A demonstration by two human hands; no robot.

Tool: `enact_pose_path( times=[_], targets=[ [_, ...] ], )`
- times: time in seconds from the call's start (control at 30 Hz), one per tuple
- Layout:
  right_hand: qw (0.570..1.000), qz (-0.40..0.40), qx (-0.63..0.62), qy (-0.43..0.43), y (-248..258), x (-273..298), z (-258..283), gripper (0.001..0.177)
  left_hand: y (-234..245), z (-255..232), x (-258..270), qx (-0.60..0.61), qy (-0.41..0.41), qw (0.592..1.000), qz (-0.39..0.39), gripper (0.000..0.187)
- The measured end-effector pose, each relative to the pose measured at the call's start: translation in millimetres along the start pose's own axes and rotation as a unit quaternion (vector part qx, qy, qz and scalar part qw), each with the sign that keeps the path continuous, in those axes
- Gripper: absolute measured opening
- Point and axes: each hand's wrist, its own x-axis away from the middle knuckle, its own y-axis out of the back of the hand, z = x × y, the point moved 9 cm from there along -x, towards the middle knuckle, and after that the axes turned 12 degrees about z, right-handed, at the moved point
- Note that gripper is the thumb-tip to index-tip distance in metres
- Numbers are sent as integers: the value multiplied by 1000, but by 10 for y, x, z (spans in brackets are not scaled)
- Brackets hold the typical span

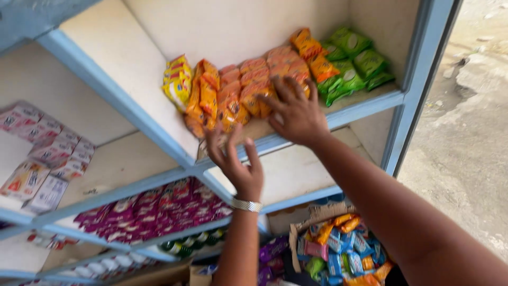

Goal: Stocking and organizing snack packages on grocery store shelves from cardboard boxes.

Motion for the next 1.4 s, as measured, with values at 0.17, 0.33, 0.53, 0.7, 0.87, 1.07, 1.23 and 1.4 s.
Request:
enact_pose_path(
  times=[0.17,0.33,0.53,0.7,0.87,1.07,1.23,1.4],
  targets=[
    [990,-133,-29,28,122,273,-89,53,-203,-371,1415,98,121,987,38,31],
    [977,-183,67,85,7,406,-22,41,-444,-508,2519,154,190,955,167,34],
    [987,-124,81,56,-392,650,-40,39,-304,-256,2962,180,297,928,135,36],
    [993,-83,84,16,-884,1072,-68,59,-348,-52,3378,189,353,902,160,36],
    [993,112,23,12,-1567,1622,-6,76,-503,46,3542,198,379,884,188,34],
    [765,633,-55,-105,-4345,4475,-308,67,-633,-232,3379,214,319,891,242,24],
    [696,700,-92,-134,-4250,5153,111,84,-845,-334,3327,221,302,887,272,23],
    [730,661,-88,-150,-4314,5306,95,91,-928,-387,3311,240,316,874,281,24]
  ],
)
